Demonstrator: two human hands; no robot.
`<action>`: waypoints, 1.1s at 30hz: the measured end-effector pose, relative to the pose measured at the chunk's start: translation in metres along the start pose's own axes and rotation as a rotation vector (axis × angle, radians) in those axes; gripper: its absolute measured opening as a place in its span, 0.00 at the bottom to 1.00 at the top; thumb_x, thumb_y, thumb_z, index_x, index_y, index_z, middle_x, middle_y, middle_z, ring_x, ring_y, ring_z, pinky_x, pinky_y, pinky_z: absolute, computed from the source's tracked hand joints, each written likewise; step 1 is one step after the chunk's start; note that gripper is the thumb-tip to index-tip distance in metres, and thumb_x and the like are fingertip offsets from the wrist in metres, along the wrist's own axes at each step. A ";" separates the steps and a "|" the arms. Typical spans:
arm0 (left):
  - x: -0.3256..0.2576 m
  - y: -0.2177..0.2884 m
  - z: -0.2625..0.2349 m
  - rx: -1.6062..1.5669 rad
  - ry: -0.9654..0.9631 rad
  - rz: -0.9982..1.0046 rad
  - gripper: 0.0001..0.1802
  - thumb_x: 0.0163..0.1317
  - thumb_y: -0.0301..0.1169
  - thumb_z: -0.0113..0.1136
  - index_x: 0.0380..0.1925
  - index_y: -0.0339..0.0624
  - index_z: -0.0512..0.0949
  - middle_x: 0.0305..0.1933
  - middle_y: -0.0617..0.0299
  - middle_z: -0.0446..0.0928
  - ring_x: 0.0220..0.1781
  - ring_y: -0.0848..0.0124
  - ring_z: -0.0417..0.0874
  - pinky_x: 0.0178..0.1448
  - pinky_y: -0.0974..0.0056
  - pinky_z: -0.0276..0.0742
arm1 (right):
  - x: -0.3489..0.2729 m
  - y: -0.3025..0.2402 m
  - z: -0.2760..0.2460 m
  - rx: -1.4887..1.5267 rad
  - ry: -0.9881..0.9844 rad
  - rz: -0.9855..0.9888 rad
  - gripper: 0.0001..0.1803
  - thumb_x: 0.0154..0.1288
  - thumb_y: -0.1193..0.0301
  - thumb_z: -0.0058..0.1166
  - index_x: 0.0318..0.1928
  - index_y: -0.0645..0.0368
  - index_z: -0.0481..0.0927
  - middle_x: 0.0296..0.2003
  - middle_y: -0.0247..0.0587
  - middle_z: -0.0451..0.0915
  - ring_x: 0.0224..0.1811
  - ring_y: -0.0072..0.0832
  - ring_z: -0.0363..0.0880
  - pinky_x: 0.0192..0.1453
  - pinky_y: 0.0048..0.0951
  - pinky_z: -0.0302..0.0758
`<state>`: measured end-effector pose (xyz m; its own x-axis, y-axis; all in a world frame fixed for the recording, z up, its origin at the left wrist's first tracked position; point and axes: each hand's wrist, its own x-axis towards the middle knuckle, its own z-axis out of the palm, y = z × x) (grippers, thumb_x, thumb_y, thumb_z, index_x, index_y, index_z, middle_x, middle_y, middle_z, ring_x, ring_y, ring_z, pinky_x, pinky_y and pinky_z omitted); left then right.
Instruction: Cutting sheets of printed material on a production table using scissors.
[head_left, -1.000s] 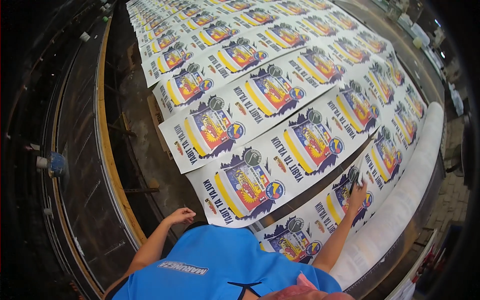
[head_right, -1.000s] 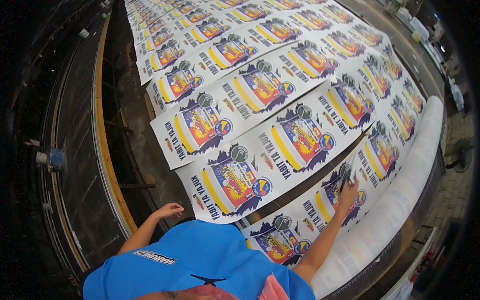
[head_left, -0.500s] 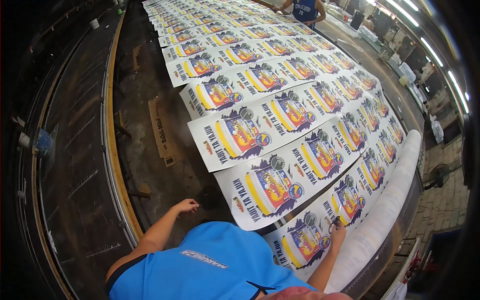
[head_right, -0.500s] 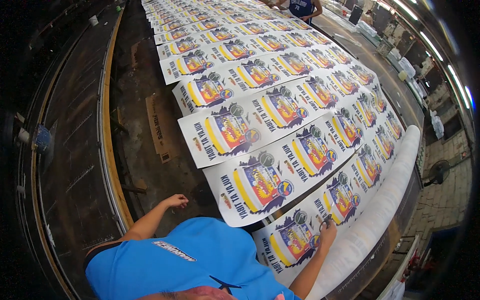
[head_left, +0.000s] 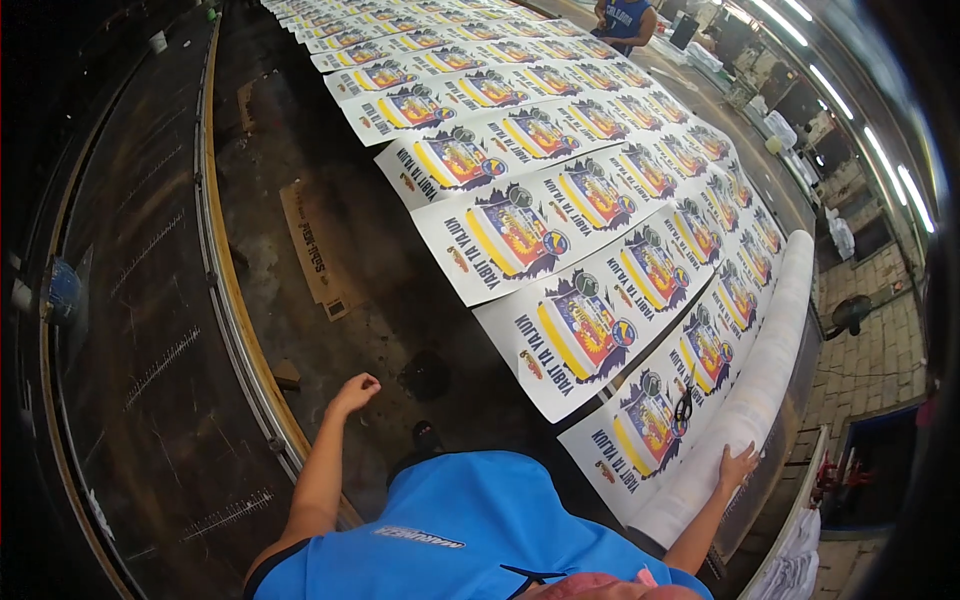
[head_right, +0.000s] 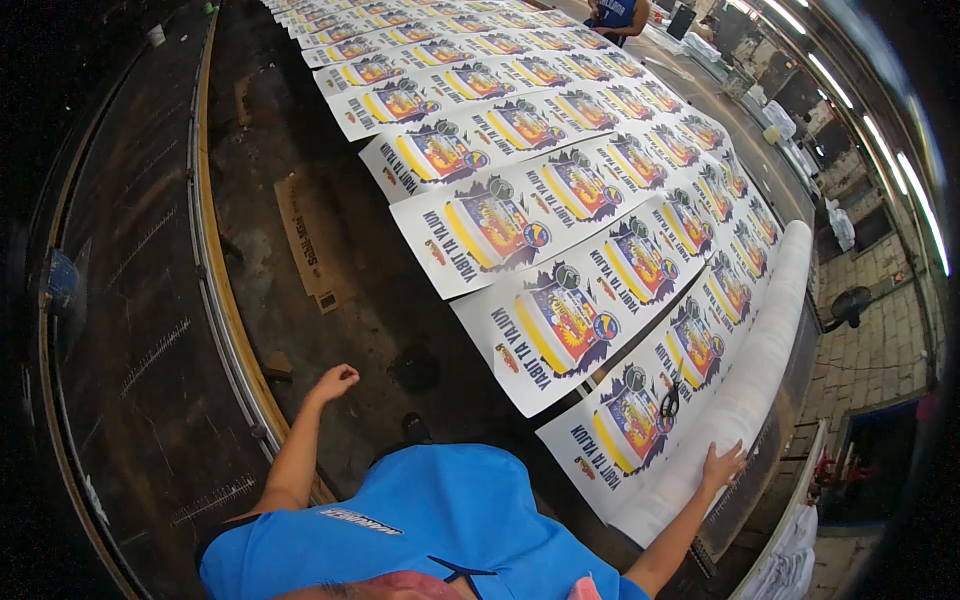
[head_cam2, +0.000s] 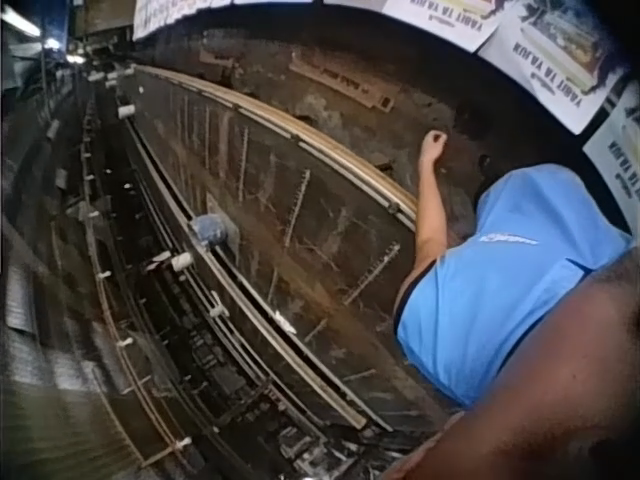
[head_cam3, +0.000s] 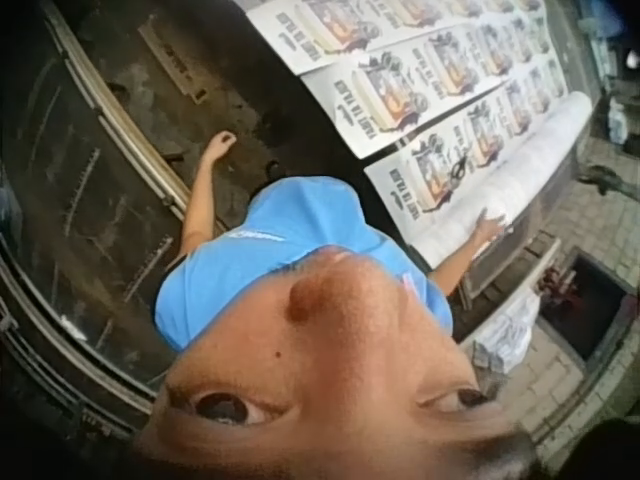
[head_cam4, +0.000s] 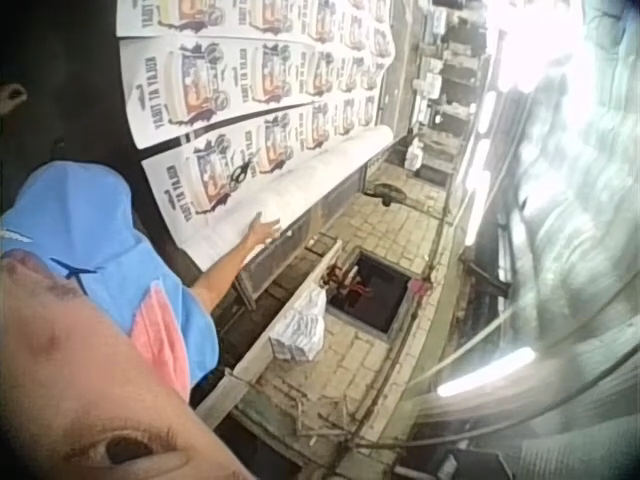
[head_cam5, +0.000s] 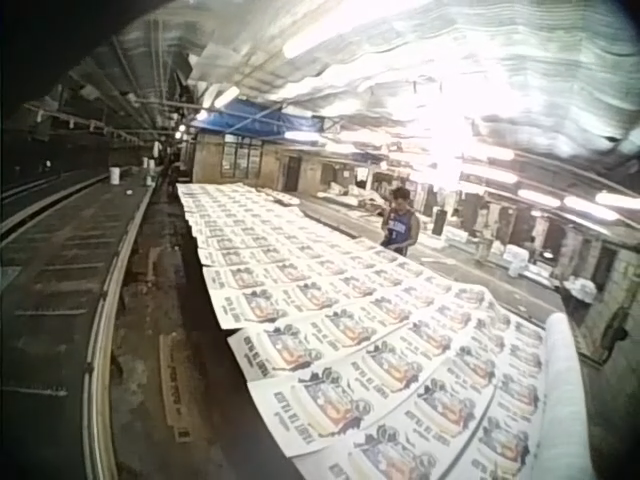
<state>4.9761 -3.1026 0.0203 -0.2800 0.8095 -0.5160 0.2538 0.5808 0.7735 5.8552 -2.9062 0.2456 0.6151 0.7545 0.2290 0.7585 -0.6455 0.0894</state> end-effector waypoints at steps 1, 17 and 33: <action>-0.012 0.005 -0.009 0.023 0.091 0.054 0.14 0.63 0.37 0.65 0.45 0.42 0.80 0.37 0.59 0.82 0.39 0.68 0.81 0.46 0.62 0.77 | -0.006 0.004 -0.004 -0.006 0.006 -0.003 0.48 0.59 0.47 0.61 0.76 0.39 0.55 0.76 0.48 0.50 0.78 0.52 0.48 0.60 0.83 0.57; -0.172 0.028 -0.058 0.576 1.014 -0.428 0.36 0.60 0.35 0.64 0.67 0.43 0.62 0.79 0.53 0.48 0.82 0.51 0.44 0.76 0.29 0.41 | 0.061 -0.010 -0.005 -0.011 -0.181 0.216 0.63 0.47 0.24 0.54 0.78 0.33 0.44 0.75 0.57 0.51 0.70 0.63 0.62 0.62 0.73 0.64; -0.214 -0.023 -0.018 0.483 1.112 -0.409 0.39 0.61 0.33 0.60 0.72 0.45 0.58 0.81 0.52 0.41 0.82 0.47 0.40 0.76 0.29 0.42 | 0.132 0.014 0.021 0.139 -0.187 0.227 0.64 0.47 0.24 0.53 0.79 0.38 0.45 0.73 0.57 0.56 0.70 0.62 0.62 0.63 0.72 0.63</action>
<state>5.0133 -3.2905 0.1193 -0.9776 0.1941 0.0815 0.2097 0.9307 0.2997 5.9516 -2.8134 0.2570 0.7911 0.6100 0.0448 0.6115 -0.7872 -0.0801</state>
